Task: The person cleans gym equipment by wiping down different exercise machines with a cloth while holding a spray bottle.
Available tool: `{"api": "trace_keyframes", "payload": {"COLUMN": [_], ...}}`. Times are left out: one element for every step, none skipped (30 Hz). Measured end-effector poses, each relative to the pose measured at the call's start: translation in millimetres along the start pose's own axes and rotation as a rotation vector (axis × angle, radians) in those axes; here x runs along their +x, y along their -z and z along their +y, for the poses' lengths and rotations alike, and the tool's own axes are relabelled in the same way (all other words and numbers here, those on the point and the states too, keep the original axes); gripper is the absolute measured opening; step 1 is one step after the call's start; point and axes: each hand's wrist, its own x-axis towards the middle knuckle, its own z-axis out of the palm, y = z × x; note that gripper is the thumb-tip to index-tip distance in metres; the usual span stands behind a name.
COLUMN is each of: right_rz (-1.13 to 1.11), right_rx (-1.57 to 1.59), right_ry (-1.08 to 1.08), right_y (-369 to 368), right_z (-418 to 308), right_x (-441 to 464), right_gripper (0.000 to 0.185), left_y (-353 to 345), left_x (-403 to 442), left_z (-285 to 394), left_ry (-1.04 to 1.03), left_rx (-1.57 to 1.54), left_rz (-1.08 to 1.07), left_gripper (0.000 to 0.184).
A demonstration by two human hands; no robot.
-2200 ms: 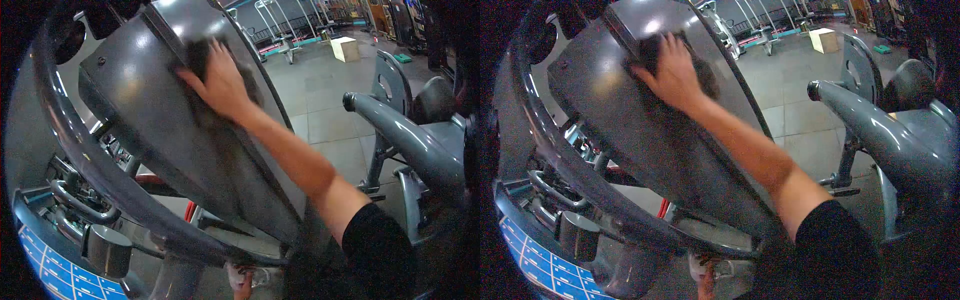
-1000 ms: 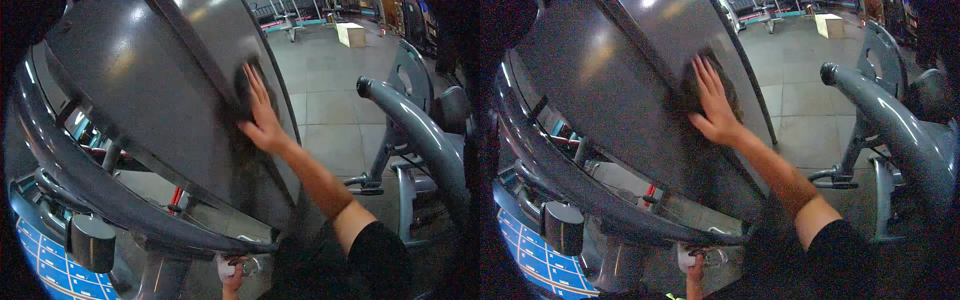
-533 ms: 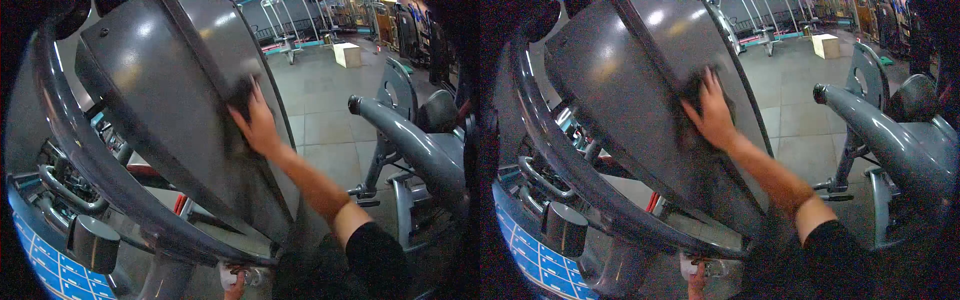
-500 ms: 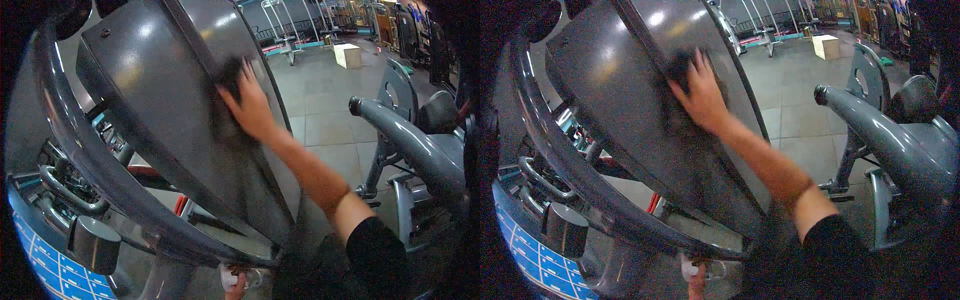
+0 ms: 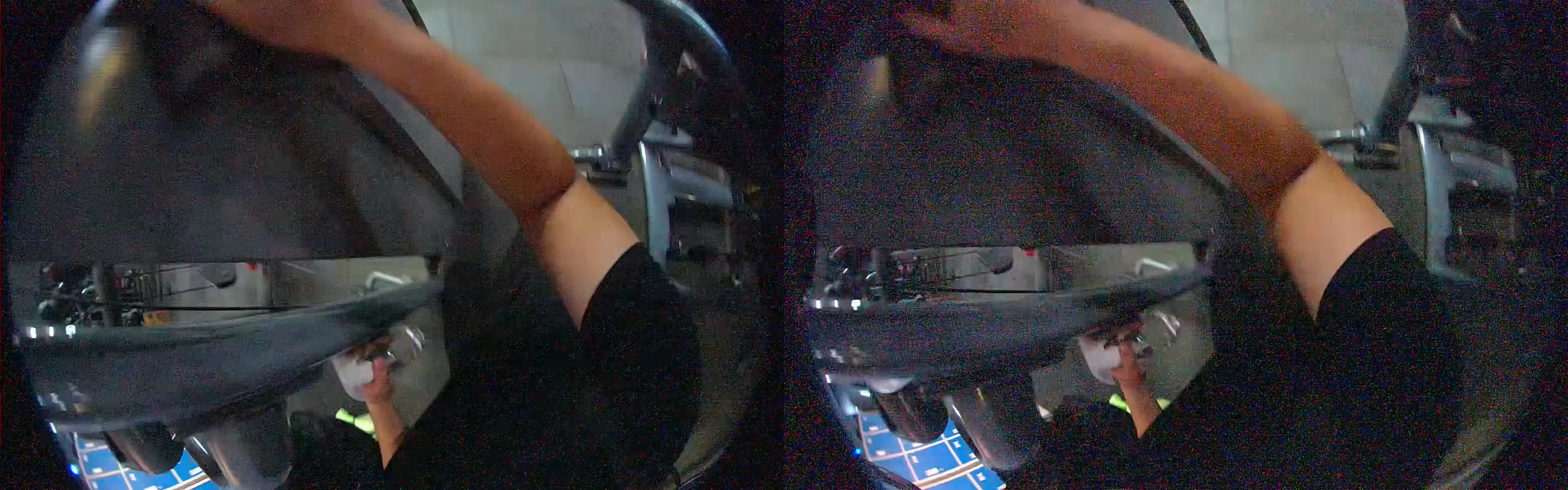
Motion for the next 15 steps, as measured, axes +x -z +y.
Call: {"api": "trace_keyframes", "payload": {"right_rz": [-0.035,-0.048,-0.055,-0.093,-0.125,-0.148,-0.165,-0.190,-0.215,-0.277,-0.337,-0.345,-0.351,-0.417,-0.486], "right_rx": [0.047,0.009,-0.037,0.006,0.048,0.091,0.139,0.147,0.157,0.108,0.063,0.135,0.207,0.130,0.051], "right_ry": [0.110,-0.029,-0.148,-0.268,-0.389,-0.435,-0.481,-0.570,-0.660,-0.661,-0.659,-0.716,-0.771,-0.829,-0.878], "right_y": [12.7,10.2,7.9,14.0,23.0,29.7,39.4,43.5,47.8,53.2,58.1,62.0,65.3,68.5,74.3], "right_z": [5.4,8.5,14.3,17.6,19.3,25.4,30.2,33.0,31.3,35.1,40.6,44.9,45.4,40.9,39.4], "right_x": [-54.8,-115.4,-175.0,-225.6,-273.4,-321.0,-349.6,-385.0,-415.0,-450.0,-484.1,-507.8,-531.3,-574.5,-607.3], "right_gripper": [0.097,0.081,0.067,0.076,0.085,0.090,0.094,0.096,0.097,0.097,0.097,0.094,0.091,0.074,0.058], "left_y": [16.8,33.7,30.5,27.5,27.4,28.9,35.5,38.6,42.8,43.6,46.0,51.7,59.1,62.5,64.2], "left_x": [29.1,58.1,50.4,41.9,35.8,40.4,47.8,53.6,59.2,66.9,64.7,57.3,50.5,44.4,39.4], "left_z": [39.9,79.8,71.8,59.4,52.3,70.5,101.8,123.9,138.6,144.7,141.9,135.9,130.1,126.6,123.2], "left_ry": [-0.199,-0.388,-0.372,-0.211,-0.036,0.083,0.091,0.200,0.311,0.213,0.219,0.323,0.425,0.416,0.388], "left_rx": [0.015,0.009,0.007,-0.317,-0.633,-0.530,-0.522,-0.535,-0.546,-0.531,-0.522,-0.494,-0.464,-0.475,-0.470], "left_rz": [-0.105,-0.207,-0.237,-0.291,-0.333,-0.266,-0.285,-0.289,-0.290,-0.348,-0.353,-0.382,-0.410,-0.394,-0.380], "left_gripper": [0.038,0.040,0.040,0.058,0.076,0.079,0.079,0.077,0.075,0.070,0.070,0.068,0.066,0.061,0.057]}}
